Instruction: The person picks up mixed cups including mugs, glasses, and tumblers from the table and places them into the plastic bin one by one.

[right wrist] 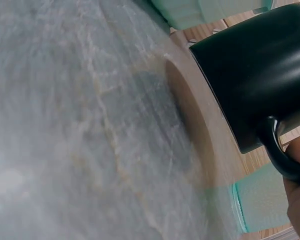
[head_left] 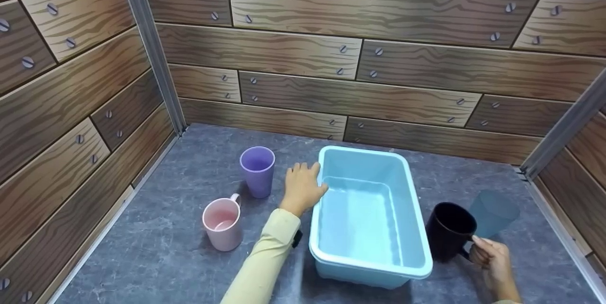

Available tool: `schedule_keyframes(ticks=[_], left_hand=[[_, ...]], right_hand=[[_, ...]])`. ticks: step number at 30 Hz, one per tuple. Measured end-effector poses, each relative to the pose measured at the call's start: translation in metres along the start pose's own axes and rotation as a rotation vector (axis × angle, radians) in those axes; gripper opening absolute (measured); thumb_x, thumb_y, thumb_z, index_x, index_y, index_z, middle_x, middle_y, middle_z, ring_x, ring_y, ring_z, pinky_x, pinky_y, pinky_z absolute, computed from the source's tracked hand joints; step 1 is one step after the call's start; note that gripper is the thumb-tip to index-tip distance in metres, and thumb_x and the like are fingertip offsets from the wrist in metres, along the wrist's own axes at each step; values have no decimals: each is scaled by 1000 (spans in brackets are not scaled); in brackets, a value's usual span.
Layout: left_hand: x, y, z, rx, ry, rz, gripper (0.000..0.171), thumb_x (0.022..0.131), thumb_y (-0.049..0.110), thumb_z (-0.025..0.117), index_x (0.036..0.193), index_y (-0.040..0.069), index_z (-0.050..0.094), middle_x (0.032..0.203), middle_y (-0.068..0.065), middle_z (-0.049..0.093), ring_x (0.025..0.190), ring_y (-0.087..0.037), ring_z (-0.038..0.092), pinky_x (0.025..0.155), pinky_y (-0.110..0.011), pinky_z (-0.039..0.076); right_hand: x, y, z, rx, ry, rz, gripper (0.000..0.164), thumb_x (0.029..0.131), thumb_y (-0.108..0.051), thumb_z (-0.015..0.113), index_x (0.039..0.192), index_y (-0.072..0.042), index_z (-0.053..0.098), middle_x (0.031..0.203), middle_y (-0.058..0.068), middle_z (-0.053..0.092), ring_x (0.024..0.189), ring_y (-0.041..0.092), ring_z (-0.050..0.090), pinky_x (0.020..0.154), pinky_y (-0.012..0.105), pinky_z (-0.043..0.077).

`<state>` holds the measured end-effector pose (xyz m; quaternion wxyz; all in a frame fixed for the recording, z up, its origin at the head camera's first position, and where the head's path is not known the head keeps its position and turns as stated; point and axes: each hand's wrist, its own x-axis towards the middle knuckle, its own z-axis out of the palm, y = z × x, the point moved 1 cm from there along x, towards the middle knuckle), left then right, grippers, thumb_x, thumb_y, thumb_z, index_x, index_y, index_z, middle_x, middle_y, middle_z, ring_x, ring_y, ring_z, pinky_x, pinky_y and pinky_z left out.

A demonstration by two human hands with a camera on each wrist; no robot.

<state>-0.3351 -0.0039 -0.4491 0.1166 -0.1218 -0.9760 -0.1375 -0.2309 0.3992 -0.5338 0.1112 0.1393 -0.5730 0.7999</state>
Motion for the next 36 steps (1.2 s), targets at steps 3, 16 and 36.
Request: schedule_keyframes(ticks=[3, 16, 36], left_hand=[[0, 1, 0, 7, 8, 0, 45, 84, 41, 57, 121, 15, 56, 109, -12, 63, 105, -29, 55, 89, -45, 42], [1, 0, 3, 3, 8, -9, 44, 85, 41, 58, 121, 15, 57, 110, -12, 63, 104, -29, 56, 89, -45, 42], [3, 0, 4, 3, 6, -6, 43, 85, 41, 57, 119, 15, 56, 108, -12, 63, 104, -29, 56, 89, -45, 42]], right_hand=[[2, -2, 0, 42, -22, -37, 43, 95, 13, 15, 57, -6, 11, 48, 5, 4, 41, 18, -2, 40, 29, 1], [3, -10, 6, 138, -21, -80, 42, 95, 13, 11, 58, -6, 11, 49, 4, 4, 41, 15, -2, 41, 28, 0], [12, -32, 22, 176, -64, -156, 42, 93, 15, 9, 57, -6, 12, 49, 2, 6, 42, 13, 0, 42, 26, 2]])
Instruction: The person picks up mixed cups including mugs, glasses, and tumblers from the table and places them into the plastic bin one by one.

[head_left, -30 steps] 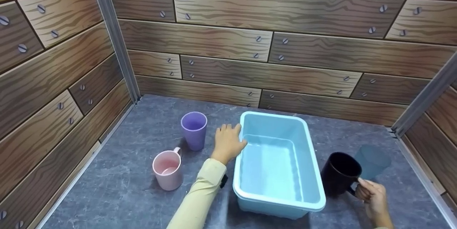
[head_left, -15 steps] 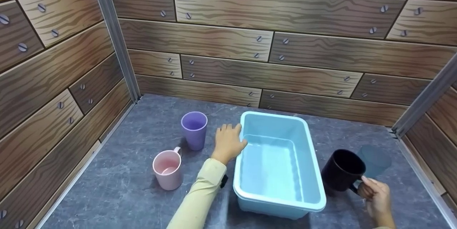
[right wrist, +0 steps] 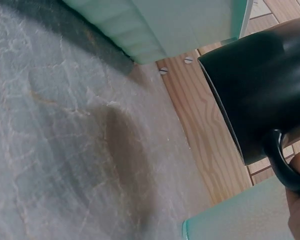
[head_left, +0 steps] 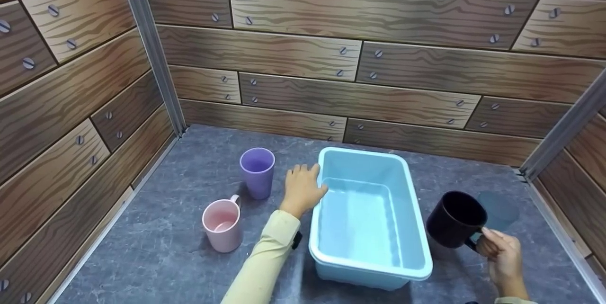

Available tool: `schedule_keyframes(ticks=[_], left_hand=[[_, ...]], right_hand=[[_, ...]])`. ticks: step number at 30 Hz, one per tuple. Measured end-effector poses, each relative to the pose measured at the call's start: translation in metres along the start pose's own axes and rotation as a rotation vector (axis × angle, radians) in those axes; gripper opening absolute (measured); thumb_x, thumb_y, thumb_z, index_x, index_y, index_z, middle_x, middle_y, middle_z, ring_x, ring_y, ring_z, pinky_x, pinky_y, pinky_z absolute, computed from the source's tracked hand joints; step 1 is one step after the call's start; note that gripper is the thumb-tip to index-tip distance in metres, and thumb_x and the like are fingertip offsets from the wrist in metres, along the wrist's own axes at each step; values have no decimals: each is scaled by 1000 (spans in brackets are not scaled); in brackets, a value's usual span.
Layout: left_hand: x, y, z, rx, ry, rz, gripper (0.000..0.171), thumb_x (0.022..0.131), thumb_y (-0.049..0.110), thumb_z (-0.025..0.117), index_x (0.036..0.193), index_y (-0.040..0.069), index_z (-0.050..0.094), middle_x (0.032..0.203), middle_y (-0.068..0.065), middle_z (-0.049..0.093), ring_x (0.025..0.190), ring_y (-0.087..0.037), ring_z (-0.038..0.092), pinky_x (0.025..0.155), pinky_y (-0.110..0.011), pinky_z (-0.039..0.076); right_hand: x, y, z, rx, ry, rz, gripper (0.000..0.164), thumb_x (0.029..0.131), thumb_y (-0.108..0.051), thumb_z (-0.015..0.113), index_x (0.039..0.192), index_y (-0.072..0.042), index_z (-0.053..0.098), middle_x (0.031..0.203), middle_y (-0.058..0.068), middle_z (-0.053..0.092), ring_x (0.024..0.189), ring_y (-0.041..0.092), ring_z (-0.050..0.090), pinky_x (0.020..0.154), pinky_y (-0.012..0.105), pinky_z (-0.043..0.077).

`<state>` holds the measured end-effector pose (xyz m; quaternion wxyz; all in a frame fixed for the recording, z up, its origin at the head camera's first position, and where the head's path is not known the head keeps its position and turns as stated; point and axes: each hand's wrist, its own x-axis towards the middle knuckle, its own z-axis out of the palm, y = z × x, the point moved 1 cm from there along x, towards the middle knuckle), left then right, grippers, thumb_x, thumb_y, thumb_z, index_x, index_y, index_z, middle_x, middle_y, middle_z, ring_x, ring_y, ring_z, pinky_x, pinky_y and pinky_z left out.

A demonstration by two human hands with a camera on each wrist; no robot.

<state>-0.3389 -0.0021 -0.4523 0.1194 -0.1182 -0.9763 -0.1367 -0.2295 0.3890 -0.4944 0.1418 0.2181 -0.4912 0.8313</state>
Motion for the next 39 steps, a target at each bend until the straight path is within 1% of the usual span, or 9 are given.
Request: schedule_keyframes(ticks=[6, 14, 18, 23, 29, 36, 39], left_hand=[[-2, -1, 0, 20, 18, 8, 40, 84, 41, 57, 115, 15, 56, 104, -11, 64, 100, -29, 56, 86, -44, 43], [3, 0, -2, 11, -7, -3, 45, 85, 43, 56, 121, 15, 55, 111, -12, 63, 106, -29, 55, 91, -46, 42], [3, 0, -2, 6, -14, -8, 47, 86, 43, 55, 124, 15, 54, 114, -13, 62, 108, -29, 55, 92, -46, 41], [0, 0, -2, 2, -19, -6, 46, 86, 42, 55, 124, 15, 54, 113, -13, 62, 107, -30, 55, 91, -45, 41], [-3, 0, -3, -3, -7, -3, 44, 85, 41, 56, 121, 15, 55, 110, -12, 63, 105, -29, 55, 90, -45, 42], [-2, 0, -3, 1, 8, 1, 43, 84, 41, 56, 119, 15, 56, 107, -12, 64, 102, -29, 56, 87, -44, 43], [-3, 1, -4, 5, 5, 3, 44, 84, 41, 56, 120, 15, 56, 108, -12, 64, 103, -29, 56, 87, -44, 43]], right_hand=[[2, -2, 3, 5, -10, 12, 42, 94, 14, 8, 57, -6, 12, 49, 3, 6, 42, 14, 0, 42, 26, 2], [8, -8, 9, -29, 26, 21, 43, 95, 14, 11, 56, -6, 14, 49, 3, 5, 42, 14, 0, 42, 26, 2], [10, -10, 11, -15, 14, 15, 43, 94, 14, 10, 56, -6, 13, 48, 3, 6, 42, 14, 0, 43, 26, 2], [10, -11, 12, -21, 7, 10, 43, 94, 15, 10, 56, -6, 13, 48, 3, 6, 41, 14, 0, 42, 26, 2], [12, -12, 15, -36, 13, 11, 44, 94, 14, 11, 56, -6, 13, 48, 3, 6, 41, 14, 0, 41, 25, 2], [16, -14, 17, -45, 2, 1, 43, 94, 14, 12, 56, -6, 13, 48, 3, 6, 41, 14, 0, 41, 25, 2], [19, -15, 18, -24, -12, -5, 43, 94, 14, 11, 56, -6, 13, 49, 2, 6, 41, 13, 1, 41, 25, 1]])
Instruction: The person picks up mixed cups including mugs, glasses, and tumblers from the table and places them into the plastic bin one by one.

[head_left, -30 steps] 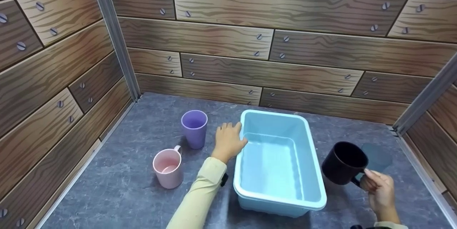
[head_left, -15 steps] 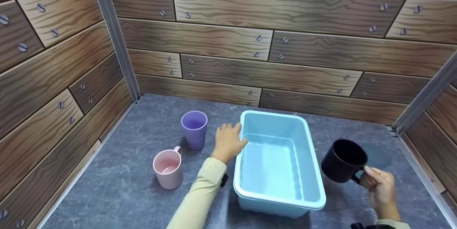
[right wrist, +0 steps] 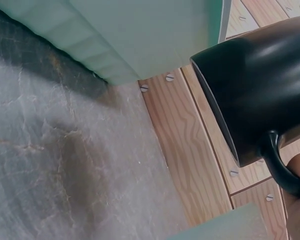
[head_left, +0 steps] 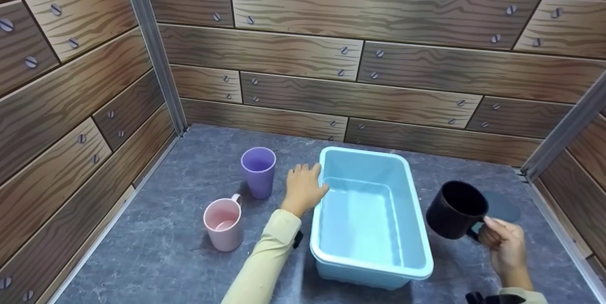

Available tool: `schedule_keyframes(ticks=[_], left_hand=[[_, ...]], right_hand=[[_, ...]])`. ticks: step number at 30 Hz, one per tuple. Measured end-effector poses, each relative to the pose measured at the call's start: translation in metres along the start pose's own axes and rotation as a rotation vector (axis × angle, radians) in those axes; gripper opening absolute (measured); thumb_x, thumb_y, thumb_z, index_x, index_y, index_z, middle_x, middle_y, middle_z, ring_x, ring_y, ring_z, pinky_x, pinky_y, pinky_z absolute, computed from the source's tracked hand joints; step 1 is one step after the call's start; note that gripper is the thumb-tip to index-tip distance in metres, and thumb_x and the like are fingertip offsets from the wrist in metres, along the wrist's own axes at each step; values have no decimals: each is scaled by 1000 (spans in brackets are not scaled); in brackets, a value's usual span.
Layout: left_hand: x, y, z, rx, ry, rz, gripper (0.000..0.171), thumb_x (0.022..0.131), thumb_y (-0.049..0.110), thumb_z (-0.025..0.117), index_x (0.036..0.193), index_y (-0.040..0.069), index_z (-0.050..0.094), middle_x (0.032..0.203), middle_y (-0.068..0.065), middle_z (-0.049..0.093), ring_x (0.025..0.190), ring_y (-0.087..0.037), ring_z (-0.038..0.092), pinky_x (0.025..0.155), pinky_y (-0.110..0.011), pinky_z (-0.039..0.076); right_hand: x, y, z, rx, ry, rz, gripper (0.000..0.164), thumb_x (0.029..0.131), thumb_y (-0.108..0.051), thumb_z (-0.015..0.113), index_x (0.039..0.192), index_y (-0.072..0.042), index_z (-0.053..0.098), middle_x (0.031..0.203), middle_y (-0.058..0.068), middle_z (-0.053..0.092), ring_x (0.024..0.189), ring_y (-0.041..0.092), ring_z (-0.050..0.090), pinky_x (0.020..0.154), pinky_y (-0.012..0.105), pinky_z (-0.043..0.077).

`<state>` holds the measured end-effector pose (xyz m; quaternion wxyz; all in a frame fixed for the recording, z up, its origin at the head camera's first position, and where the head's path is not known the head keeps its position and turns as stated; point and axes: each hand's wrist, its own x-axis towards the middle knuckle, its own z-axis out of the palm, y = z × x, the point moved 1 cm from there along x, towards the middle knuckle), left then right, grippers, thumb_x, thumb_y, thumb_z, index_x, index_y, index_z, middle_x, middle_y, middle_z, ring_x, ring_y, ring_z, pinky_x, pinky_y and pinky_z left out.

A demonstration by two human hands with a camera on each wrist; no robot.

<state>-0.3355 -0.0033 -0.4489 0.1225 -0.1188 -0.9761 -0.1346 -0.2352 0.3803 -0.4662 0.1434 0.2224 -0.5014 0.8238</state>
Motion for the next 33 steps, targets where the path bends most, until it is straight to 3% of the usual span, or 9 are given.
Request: schedule_keyframes(ticks=[5, 11, 15, 33], left_hand=[[1, 0, 0, -5, 8, 1, 44, 84, 41, 56, 120, 15, 56, 108, -12, 64, 103, -29, 56, 88, -44, 42], [2, 1, 0, -5, 9, -2, 44, 84, 41, 56, 120, 15, 57, 108, -11, 64, 103, -28, 56, 88, -44, 42], [1, 1, 1, -3, 10, -4, 44, 84, 41, 56, 120, 15, 57, 108, -12, 64, 104, -29, 56, 88, -44, 42], [1, -1, 2, -3, -45, -13, 48, 87, 42, 55, 127, 16, 53, 115, -12, 62, 110, -30, 54, 93, -46, 41]], right_hand=[[6, -3, 4, 37, -14, -11, 42, 93, 15, 9, 56, -6, 13, 49, 3, 6, 41, 13, 1, 41, 24, 1], [11, -7, 8, -37, 4, -19, 44, 94, 14, 14, 55, -6, 14, 48, 3, 7, 40, 14, 2, 39, 24, 3], [13, -10, 10, -25, -3, -19, 44, 94, 14, 14, 56, -6, 15, 48, 3, 7, 41, 13, 2, 40, 24, 4], [15, -15, 13, -35, 49, -7, 45, 96, 11, 17, 55, -7, 15, 48, 2, 6, 40, 13, 0, 40, 25, 2]])
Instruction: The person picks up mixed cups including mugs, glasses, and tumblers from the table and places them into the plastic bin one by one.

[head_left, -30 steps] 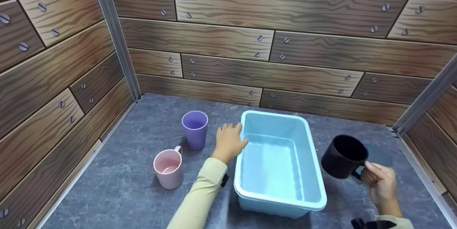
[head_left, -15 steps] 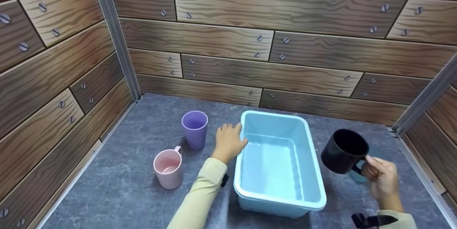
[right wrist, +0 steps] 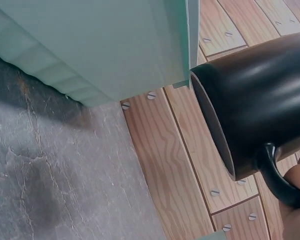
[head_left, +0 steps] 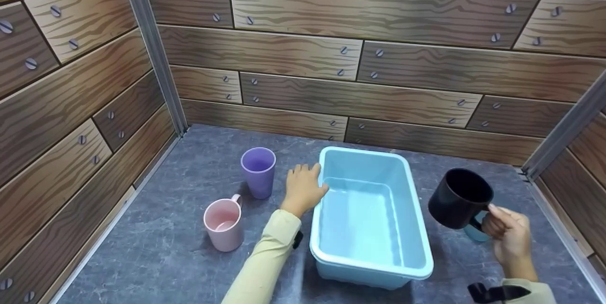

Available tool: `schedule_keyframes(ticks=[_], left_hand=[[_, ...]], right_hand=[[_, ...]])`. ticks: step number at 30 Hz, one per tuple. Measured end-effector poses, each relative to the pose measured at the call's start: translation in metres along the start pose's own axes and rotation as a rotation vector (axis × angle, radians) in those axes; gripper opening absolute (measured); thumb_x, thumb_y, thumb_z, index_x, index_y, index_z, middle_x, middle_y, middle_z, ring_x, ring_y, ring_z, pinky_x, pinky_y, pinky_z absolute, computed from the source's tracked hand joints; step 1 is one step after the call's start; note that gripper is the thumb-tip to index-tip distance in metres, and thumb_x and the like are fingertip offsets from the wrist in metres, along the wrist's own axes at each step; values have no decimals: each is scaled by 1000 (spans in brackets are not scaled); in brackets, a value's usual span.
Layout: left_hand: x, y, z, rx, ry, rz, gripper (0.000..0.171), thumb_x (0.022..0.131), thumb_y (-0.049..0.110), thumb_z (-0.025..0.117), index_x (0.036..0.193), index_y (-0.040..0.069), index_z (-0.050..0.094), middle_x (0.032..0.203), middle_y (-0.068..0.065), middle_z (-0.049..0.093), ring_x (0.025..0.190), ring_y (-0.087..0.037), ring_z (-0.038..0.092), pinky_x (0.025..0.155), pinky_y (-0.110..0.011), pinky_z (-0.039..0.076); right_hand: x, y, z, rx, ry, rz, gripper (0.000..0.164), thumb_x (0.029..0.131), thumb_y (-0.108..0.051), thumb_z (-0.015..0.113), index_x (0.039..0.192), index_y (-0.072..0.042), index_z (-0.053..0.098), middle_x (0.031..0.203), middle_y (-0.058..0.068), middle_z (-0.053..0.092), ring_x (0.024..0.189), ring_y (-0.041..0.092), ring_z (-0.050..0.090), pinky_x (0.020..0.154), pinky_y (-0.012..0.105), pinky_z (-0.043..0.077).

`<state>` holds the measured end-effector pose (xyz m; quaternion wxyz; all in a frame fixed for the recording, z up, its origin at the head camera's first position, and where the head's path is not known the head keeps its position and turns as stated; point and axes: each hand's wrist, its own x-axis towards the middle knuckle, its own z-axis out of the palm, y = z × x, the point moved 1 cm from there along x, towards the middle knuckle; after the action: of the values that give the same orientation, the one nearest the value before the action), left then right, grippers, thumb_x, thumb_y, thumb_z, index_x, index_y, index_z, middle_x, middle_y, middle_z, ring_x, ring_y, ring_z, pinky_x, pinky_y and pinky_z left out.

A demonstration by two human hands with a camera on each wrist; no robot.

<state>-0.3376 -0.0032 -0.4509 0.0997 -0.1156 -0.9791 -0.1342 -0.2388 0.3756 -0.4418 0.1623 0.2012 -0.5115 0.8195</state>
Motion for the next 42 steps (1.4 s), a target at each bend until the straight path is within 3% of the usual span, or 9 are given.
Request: schedule_keyframes(ticks=[8, 22, 33, 42], left_hand=[[-1, 1, -1, -4, 28, 10, 46, 86, 42, 56, 124, 15, 55, 111, -12, 63, 106, -29, 55, 91, -45, 42], [-1, 0, -1, -18, 45, 3, 46, 85, 40, 58, 124, 15, 55, 110, -12, 64, 105, -29, 56, 91, -45, 42], [-4, 1, 0, -26, 30, 0, 47, 85, 39, 56, 126, 14, 55, 113, -13, 63, 107, -30, 55, 91, -45, 42], [-2, 0, 0, -16, 25, -2, 46, 85, 40, 56, 125, 15, 55, 112, -13, 63, 106, -29, 55, 91, -45, 42]], right_hand=[[0, -1, 0, -57, 32, -1, 45, 97, 10, 21, 55, -7, 15, 48, 2, 6, 41, 14, 0, 40, 26, 2], [11, -12, 15, 83, 35, -9, 44, 95, 12, 15, 55, -6, 13, 50, 2, 4, 43, 13, -2, 42, 24, -2], [15, -18, 25, 43, 76, -8, 46, 96, 11, 19, 54, -6, 14, 49, 2, 4, 43, 14, -2, 43, 25, -2], [21, -21, 39, 83, 105, -7, 47, 98, 7, 20, 52, -5, 15, 50, 2, 5, 43, 14, -2, 43, 25, -2]])
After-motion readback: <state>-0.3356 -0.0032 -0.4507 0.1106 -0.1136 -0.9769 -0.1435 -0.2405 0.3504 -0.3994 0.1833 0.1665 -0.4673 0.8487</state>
